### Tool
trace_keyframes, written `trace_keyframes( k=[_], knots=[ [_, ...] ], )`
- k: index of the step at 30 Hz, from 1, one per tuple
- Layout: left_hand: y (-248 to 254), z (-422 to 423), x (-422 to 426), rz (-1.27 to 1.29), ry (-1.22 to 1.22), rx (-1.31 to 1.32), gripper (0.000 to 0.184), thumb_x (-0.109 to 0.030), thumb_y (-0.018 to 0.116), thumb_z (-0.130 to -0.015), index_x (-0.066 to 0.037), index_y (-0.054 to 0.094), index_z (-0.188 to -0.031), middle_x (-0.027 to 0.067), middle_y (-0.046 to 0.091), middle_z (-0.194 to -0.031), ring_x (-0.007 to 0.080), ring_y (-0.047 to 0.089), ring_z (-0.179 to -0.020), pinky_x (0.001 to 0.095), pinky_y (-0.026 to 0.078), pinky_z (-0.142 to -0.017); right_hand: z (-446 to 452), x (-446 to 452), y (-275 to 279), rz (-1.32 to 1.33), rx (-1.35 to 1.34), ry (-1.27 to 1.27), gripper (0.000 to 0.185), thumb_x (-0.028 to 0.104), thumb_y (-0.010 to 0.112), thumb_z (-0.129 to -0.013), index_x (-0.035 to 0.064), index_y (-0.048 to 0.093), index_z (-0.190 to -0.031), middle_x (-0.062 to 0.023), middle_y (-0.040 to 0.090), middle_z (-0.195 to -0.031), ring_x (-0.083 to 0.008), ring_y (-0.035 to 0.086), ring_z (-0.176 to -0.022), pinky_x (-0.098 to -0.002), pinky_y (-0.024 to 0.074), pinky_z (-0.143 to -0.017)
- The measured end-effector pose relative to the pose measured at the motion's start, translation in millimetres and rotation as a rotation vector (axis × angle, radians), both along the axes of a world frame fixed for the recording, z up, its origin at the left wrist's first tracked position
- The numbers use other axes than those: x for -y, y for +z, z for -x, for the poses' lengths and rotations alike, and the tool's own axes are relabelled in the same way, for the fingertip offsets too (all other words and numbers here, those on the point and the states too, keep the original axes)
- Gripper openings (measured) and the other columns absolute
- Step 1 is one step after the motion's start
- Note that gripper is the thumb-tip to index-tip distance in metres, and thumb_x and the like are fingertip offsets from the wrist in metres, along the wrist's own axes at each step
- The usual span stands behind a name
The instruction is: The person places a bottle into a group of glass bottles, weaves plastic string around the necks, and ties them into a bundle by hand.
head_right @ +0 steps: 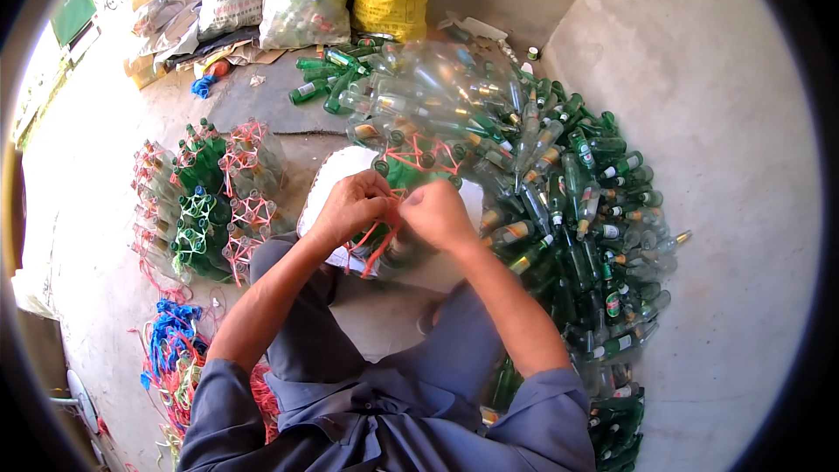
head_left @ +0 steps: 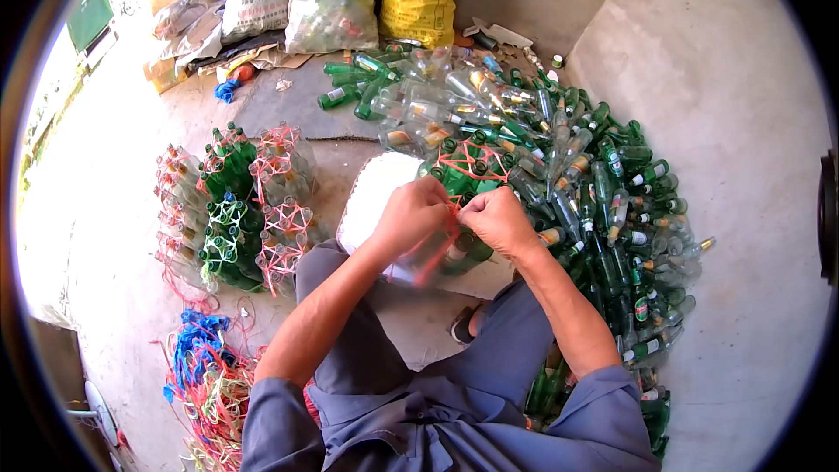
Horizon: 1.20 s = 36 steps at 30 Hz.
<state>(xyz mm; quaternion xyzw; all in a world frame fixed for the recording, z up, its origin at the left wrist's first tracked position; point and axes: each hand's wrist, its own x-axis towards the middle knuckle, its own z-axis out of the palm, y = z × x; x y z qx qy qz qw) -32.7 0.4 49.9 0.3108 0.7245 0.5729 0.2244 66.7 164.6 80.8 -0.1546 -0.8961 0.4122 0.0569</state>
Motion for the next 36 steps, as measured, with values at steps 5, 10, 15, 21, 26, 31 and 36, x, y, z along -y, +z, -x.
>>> trace_keyframes(
  k=[5,10,15,21,26,31,36],
  knots=[
    [-3.9,1.7,-2.6,-0.076,-0.040,0.167,0.016,-0.006,0.066,-0.084,0.004,0.065,-0.096,0.0103,0.072,-0.081,0.0149,0.070,-0.076,0.0267,0.053,-0.067,-6.2,5.3,5.5,0.067,0.004,-0.021,0.022,0.017,0.069,-0.081,-0.0041,0.075,-0.079,-0.0182,0.069,-0.065,-0.0184,0.069,-0.062,-0.0351,0.0520,-0.062],
    [0.6,-1.3,-1.3,-0.083,-0.016,0.184,0.015,-0.003,0.063,-0.083,0.004,0.066,-0.096,0.0079,0.070,-0.081,0.0123,0.066,-0.073,0.0264,0.053,-0.066,-7.3,6.0,-4.3,0.066,-0.083,-0.011,0.022,0.017,0.070,-0.083,-0.0037,0.076,-0.084,-0.0185,0.072,-0.071,-0.0207,0.071,-0.065,-0.0344,0.0542,-0.065],
    [-2.3,0.4,-2.4,-0.111,-0.019,0.232,0.014,-0.002,0.064,-0.083,0.004,0.066,-0.096,0.0073,0.070,-0.082,0.0123,0.066,-0.074,0.0260,0.053,-0.069,-12.1,11.5,1.9,0.079,-0.049,0.007,0.022,0.019,0.072,-0.084,-0.0025,0.077,-0.085,-0.0185,0.072,-0.073,-0.0233,0.072,-0.066,-0.0357,0.0543,-0.066],
    [-7.8,6.5,0.4,-0.246,-0.084,0.432,0.015,-0.002,0.067,-0.084,0.003,0.065,-0.097,0.0083,0.071,-0.085,0.0140,0.067,-0.075,0.0257,0.052,-0.070,-9.6,17.7,-4.5,-0.070,0.006,-0.010,0.021,0.021,0.076,-0.081,0.0003,0.075,-0.078,-0.0185,0.070,-0.070,-0.0307,0.069,-0.063,-0.0398,0.0517,-0.062],
    [-11.1,6.3,-0.4,-0.274,-0.077,0.451,0.016,-0.004,0.068,-0.083,0.004,0.064,-0.097,0.0093,0.072,-0.086,0.0142,0.068,-0.077,0.0259,0.052,-0.070,-11.6,18.7,-4.5,-0.095,-0.018,-0.027,0.020,0.021,0.076,-0.079,0.0010,0.075,-0.078,-0.0190,0.070,-0.071,-0.0322,0.069,-0.064,-0.0402,0.0527,-0.063],
    [-2.2,-0.5,2.8,-0.292,-0.045,0.444,0.015,-0.003,0.067,-0.084,0.004,0.063,-0.097,0.0100,0.072,-0.087,0.0150,0.069,-0.078,0.0268,0.053,-0.073,-8.2,6.3,-12.8,0.089,-0.007,-0.021,0.017,0.015,0.074,-0.081,-0.0013,0.076,-0.081,-0.0185,0.071,-0.071,-0.0237,0.070,-0.064,-0.0361,0.0534,-0.065],
    [-6.2,-1.3,1.3,-0.289,-0.030,0.415,0.014,0.000,0.066,-0.086,0.005,0.061,-0.098,0.0108,0.072,-0.088,0.0152,0.070,-0.080,0.0266,0.054,-0.075,-7.6,5.0,-12.8,0.200,-0.050,-0.024,0.016,0.013,0.074,-0.082,-0.0035,0.076,-0.082,-0.0144,0.073,-0.071,-0.0145,0.067,-0.065,-0.0327,0.0521,-0.064]
  ],
)
